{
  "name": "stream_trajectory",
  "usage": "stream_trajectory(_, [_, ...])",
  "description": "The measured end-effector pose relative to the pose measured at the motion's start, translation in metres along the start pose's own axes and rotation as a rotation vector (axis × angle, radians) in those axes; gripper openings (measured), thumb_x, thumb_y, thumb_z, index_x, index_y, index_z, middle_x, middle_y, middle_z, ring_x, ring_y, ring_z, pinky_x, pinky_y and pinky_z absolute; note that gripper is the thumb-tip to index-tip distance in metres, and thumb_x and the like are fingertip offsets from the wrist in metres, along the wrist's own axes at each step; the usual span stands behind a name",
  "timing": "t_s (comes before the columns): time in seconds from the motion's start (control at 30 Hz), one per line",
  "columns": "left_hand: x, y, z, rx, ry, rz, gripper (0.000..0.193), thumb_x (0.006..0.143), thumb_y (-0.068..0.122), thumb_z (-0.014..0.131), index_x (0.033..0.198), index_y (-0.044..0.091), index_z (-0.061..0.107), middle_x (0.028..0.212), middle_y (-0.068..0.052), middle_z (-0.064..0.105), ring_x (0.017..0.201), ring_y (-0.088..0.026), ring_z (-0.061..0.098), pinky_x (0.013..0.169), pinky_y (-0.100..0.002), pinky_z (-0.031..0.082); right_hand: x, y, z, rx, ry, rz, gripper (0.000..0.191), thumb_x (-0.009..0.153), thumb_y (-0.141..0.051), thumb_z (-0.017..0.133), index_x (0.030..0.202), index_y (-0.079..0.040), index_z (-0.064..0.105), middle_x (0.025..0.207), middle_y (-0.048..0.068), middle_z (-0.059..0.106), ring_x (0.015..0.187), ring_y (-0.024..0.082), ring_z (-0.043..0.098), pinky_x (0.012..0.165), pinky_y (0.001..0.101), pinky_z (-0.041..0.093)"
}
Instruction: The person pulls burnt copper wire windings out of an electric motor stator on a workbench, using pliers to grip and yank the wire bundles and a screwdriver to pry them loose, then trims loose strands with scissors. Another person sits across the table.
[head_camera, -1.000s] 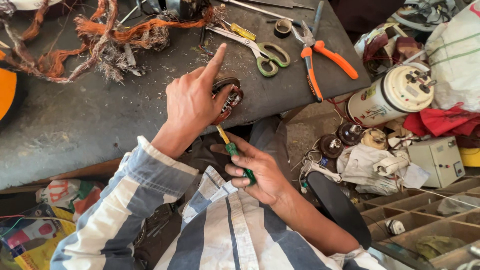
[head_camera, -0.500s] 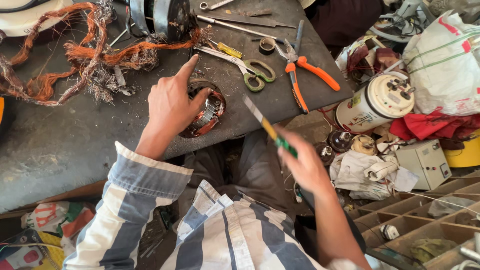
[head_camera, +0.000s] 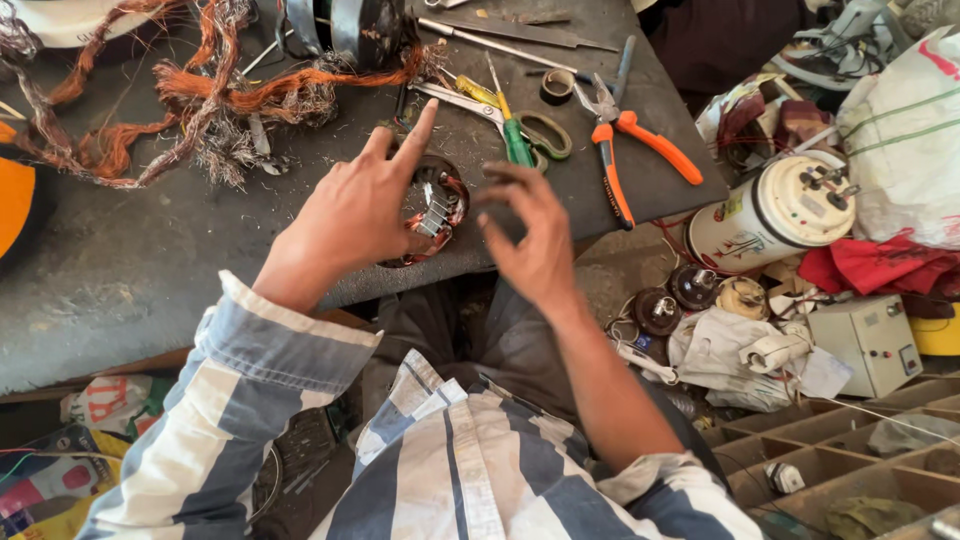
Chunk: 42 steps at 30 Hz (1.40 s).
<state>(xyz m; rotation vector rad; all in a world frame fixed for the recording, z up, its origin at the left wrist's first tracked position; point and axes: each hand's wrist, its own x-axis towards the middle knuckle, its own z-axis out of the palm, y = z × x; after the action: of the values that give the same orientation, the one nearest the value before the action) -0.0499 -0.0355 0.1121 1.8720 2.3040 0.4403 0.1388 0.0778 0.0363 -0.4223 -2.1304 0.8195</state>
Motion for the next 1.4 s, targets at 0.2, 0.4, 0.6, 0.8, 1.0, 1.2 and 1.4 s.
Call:
stream_trajectory(0.2, [-0.002, 0.017, -0.003, 0.051, -0.023, -0.018, 0.138, 0.06, 0.031, 0.096, 0.162, 0.015, 0.005, 0.121, -0.031, 0.053, 0.084, -0.054, 0.068, 0.074, -0.055, 0.057, -0.016, -0.003, 0.024, 0.101, -0.048, -0.082, 0.023, 0.084, 0.001, 0.075, 0.106, -0.004, 0.074, 0.153, 0.018, 0.046, 0.137, 0.035, 0.058, 0.116, 0.0417, 0.049])
stream_trajectory(0.4, [0.002, 0.028, 0.0, 0.149, -0.022, -0.008, 0.135, 0.06, 0.025, 0.094, 0.163, 0.016, 0.007, 0.119, -0.029, 0.053, 0.078, -0.05, 0.069, 0.065, -0.053, 0.059, -0.011, 0.01, 0.03, 0.034, -0.105, -0.097, 0.022, 0.087, 0.001, 0.077, 0.106, -0.007, 0.077, 0.159, 0.018, 0.041, 0.139, 0.031, 0.058, 0.116, 0.0402, 0.052])
stream_trajectory(0.6, [0.003, 0.035, 0.002, 0.22, -0.036, -0.006, 0.138, 0.057, 0.022, 0.095, 0.163, 0.016, 0.008, 0.121, -0.028, 0.052, 0.078, -0.047, 0.07, 0.062, -0.051, 0.06, -0.002, 0.014, 0.019, -0.071, -0.21, -0.204, 0.021, 0.08, -0.008, 0.085, 0.099, -0.011, 0.077, 0.16, 0.023, 0.035, 0.146, 0.039, 0.045, 0.117, 0.0436, 0.047])
stream_trajectory(0.8, [0.003, 0.019, 0.0, 0.174, 0.001, 0.052, 0.138, 0.055, 0.024, 0.097, 0.162, 0.015, 0.01, 0.117, -0.029, 0.054, 0.078, -0.05, 0.069, 0.065, -0.053, 0.057, 0.009, 0.002, 0.014, -0.104, -0.291, -0.25, 0.02, 0.078, -0.009, 0.085, 0.097, -0.011, 0.078, 0.161, 0.025, 0.033, 0.149, 0.041, 0.04, 0.12, 0.0458, 0.043])
stream_trajectory(1.0, [-0.003, 0.01, 0.008, 0.187, 0.065, 0.087, 0.123, 0.067, 0.015, 0.087, 0.165, 0.013, 0.013, 0.11, -0.026, 0.056, 0.073, -0.047, 0.068, 0.063, -0.053, 0.057, 0.011, -0.002, 0.015, -0.17, -0.323, -0.266, 0.019, 0.079, -0.009, 0.084, 0.096, -0.008, 0.077, 0.159, 0.027, 0.034, 0.148, 0.044, 0.039, 0.118, 0.0463, 0.044])
stream_trajectory(1.2, [-0.007, 0.011, 0.007, 0.179, 0.075, 0.107, 0.124, 0.066, 0.022, 0.089, 0.164, 0.013, 0.014, 0.107, -0.025, 0.056, 0.069, -0.046, 0.067, 0.059, -0.054, 0.055, 0.005, 0.002, 0.027, -0.329, -0.225, -0.333, 0.019, 0.08, -0.008, 0.082, 0.095, -0.002, 0.072, 0.159, 0.027, 0.035, 0.147, 0.044, 0.042, 0.118, 0.0458, 0.046])
stream_trajectory(1.4, [-0.005, 0.02, 0.006, 0.183, 0.089, 0.122, 0.132, 0.058, 0.026, 0.094, 0.162, 0.012, 0.014, 0.108, -0.025, 0.057, 0.07, -0.045, 0.068, 0.058, -0.052, 0.056, 0.009, 0.004, 0.017, -0.241, -0.264, -0.307, 0.02, 0.076, -0.01, 0.085, 0.093, -0.007, 0.076, 0.157, 0.022, 0.039, 0.142, 0.041, 0.046, 0.115, 0.0457, 0.046])
